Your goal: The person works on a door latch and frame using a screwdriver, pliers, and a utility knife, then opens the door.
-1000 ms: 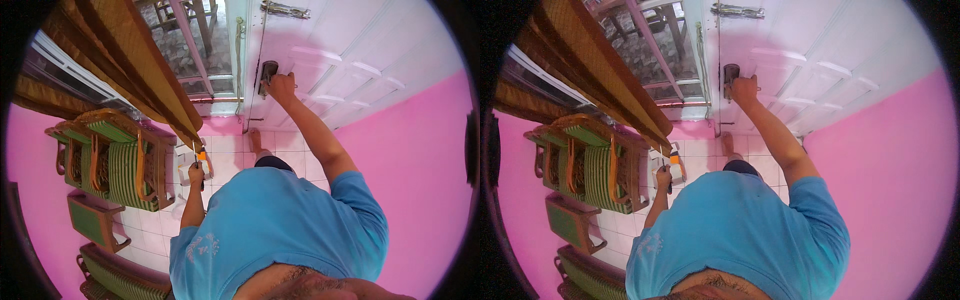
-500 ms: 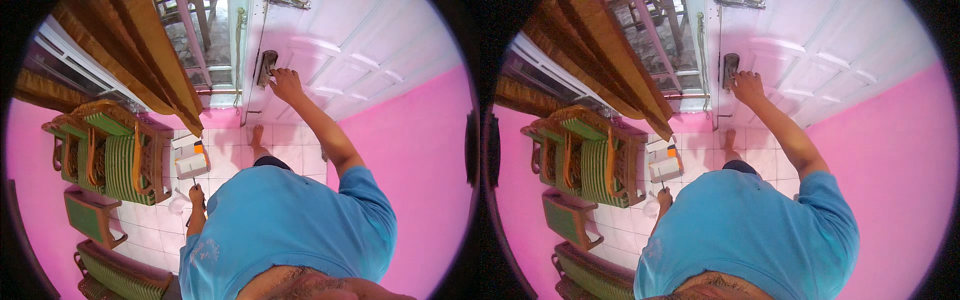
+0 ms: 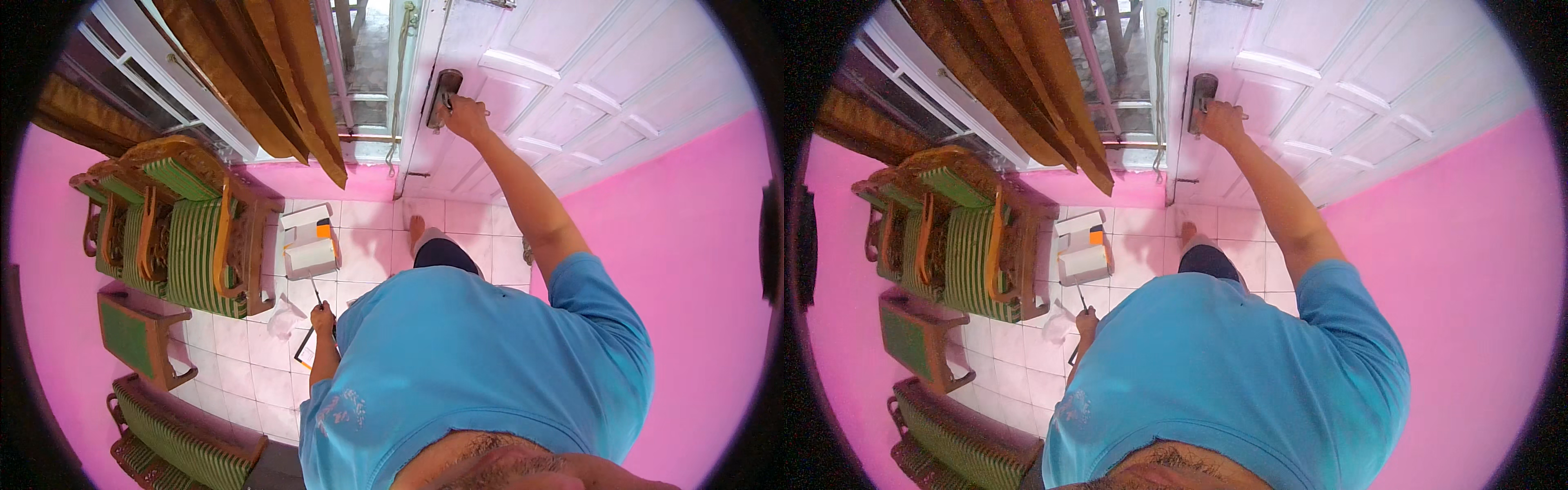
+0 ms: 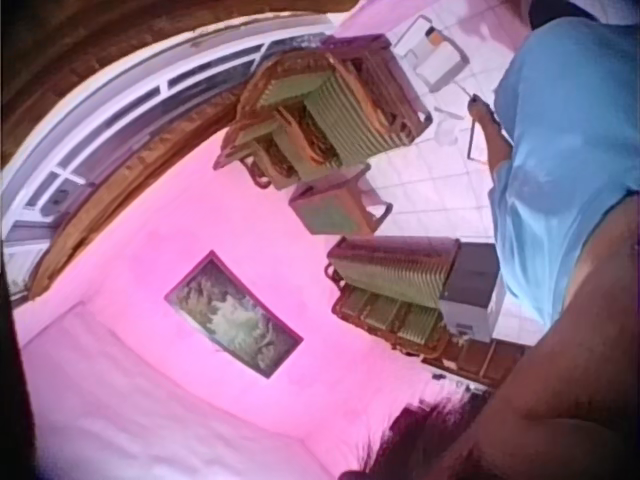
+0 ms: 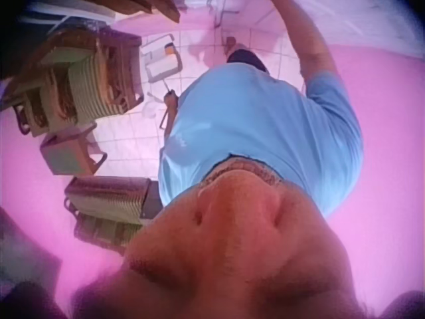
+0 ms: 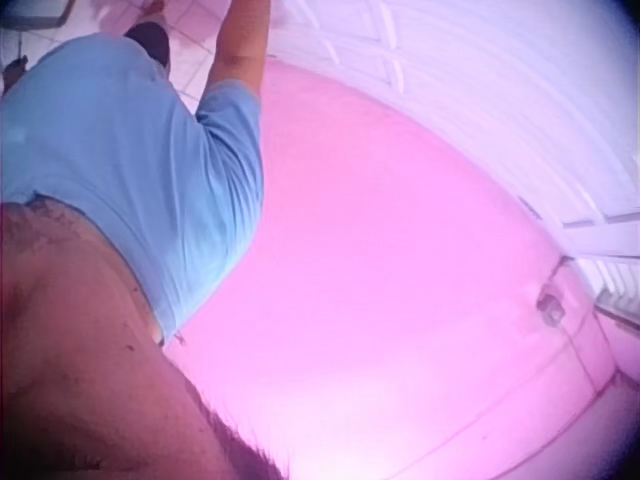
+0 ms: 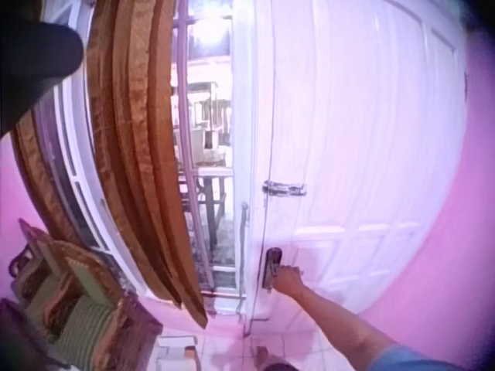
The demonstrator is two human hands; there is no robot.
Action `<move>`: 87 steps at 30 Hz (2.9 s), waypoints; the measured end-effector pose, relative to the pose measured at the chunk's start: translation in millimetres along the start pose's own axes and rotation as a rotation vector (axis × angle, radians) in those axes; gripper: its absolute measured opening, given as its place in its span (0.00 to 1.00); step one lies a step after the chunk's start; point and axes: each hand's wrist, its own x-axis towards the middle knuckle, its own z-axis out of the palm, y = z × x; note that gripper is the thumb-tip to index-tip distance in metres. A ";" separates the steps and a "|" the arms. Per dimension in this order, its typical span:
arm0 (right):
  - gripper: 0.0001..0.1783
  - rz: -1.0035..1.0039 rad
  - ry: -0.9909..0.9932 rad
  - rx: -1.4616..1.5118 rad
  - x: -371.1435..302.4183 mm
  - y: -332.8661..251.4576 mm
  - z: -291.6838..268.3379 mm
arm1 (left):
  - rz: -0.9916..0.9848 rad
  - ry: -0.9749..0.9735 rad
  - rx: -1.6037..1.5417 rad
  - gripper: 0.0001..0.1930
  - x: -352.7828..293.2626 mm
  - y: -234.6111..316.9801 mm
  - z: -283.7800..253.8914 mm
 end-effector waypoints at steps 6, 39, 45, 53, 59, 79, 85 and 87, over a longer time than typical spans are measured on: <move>0.32 0.008 0.066 0.601 -1.3 11.9 34.8 | -0.059 0.035 0.189 0.26 -12.7 -22.5 0.9; 0.20 -0.110 -0.068 0.534 -289.3 -13.7 -71.8 | -0.100 -0.254 -0.120 0.24 -57.0 29.1 -27.4; 0.19 -0.274 -0.083 0.311 -374.4 -4.5 -114.7 | -0.123 -0.268 -0.033 0.24 -82.0 24.4 -15.3; 0.24 0.084 -0.326 0.309 -503.5 44.7 -151.1 | -0.165 -0.405 -0.184 0.23 -128.2 22.5 5.2; 0.27 0.157 -0.386 0.213 -571.7 85.8 -170.0 | -0.454 -0.542 -0.981 0.08 -120.0 46.8 -12.6; 0.30 0.481 -0.047 -0.077 -767.5 170.9 -193.0 | -0.419 -1.118 -0.858 0.13 -145.5 203.0 101.5; 0.32 0.641 0.119 -0.089 -803.5 169.0 -203.8 | -0.364 -1.293 -0.446 0.17 -214.5 253.0 141.1; 0.34 0.727 0.205 -0.140 -817.0 169.4 -194.5 | -0.296 -1.326 -0.325 0.18 -240.3 265.5 145.2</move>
